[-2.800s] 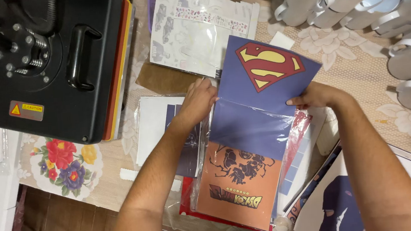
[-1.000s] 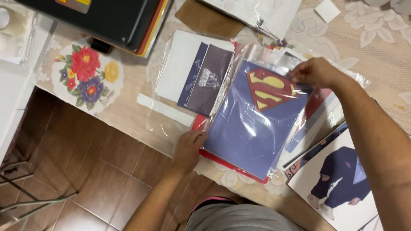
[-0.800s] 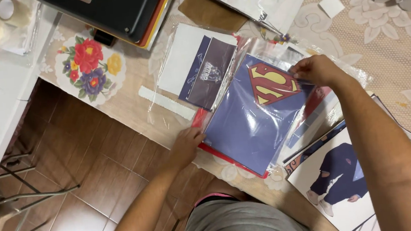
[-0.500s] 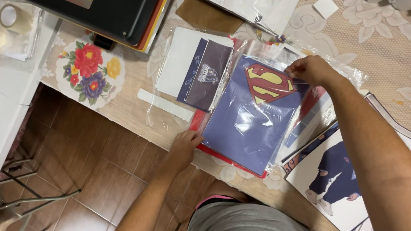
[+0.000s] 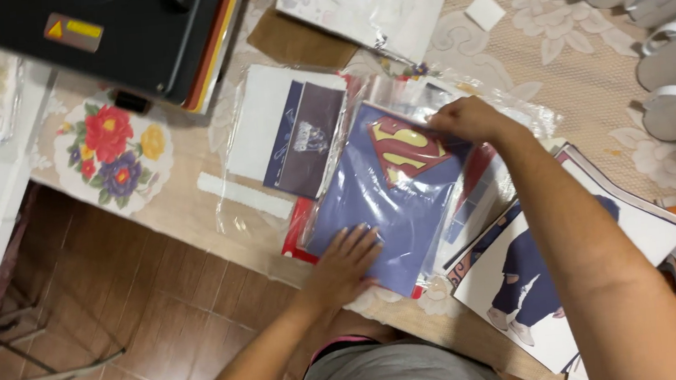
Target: The person handles several printed transfer sheets with logos and character images, peels off backing paper, and places each sheet into a clear plastic sleeve. The person stacks the packaged sheets on the table next to a heat press and stacks of white mugs.
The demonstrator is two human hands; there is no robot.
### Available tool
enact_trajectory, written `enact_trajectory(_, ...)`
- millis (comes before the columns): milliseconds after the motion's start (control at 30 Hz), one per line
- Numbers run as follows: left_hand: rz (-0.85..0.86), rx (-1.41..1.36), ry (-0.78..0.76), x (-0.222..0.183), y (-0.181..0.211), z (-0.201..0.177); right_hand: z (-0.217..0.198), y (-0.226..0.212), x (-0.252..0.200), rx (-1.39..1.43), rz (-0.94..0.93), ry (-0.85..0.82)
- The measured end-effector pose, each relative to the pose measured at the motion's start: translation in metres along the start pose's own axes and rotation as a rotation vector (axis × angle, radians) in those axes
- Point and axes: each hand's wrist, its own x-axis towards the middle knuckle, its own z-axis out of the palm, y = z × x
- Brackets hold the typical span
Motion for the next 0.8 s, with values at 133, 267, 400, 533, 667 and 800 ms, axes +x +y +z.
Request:
enact_trajectory(133, -0.005, -0.063, -0.168, 0.053, 0.007, 0.014, -0.013, -0.010, -0.036, 0.037, -0.003, 0.086)
enact_trajectory(267, 0.069, -0.132, -0.285, 0.096, 0.017, 0.027, 0.001, 0.024, -0.122, 0.153, -0.164, 0.647)
enact_trajectory(400, 0.166, -0.349, -0.411, 0.139, 0.052, 0.060, 0.079, 0.039, -0.243, 0.183, 0.254, 0.917)
enact_trajectory(533, 0.039, -0.474, -0.461, 0.187, 0.102, 0.075, 0.175, 0.040, -0.265, 0.215, 0.414, 0.883)
enact_trajectory(667, -0.070, -0.524, -0.393, 0.205, 0.122, 0.074, 0.184, 0.031, -0.264, 0.192, 0.441, 0.866)
enact_trajectory(800, -0.173, -0.663, -0.372, 0.196, 0.121, 0.092, 0.169, 0.022, -0.265, 0.520, 0.502, 0.883)
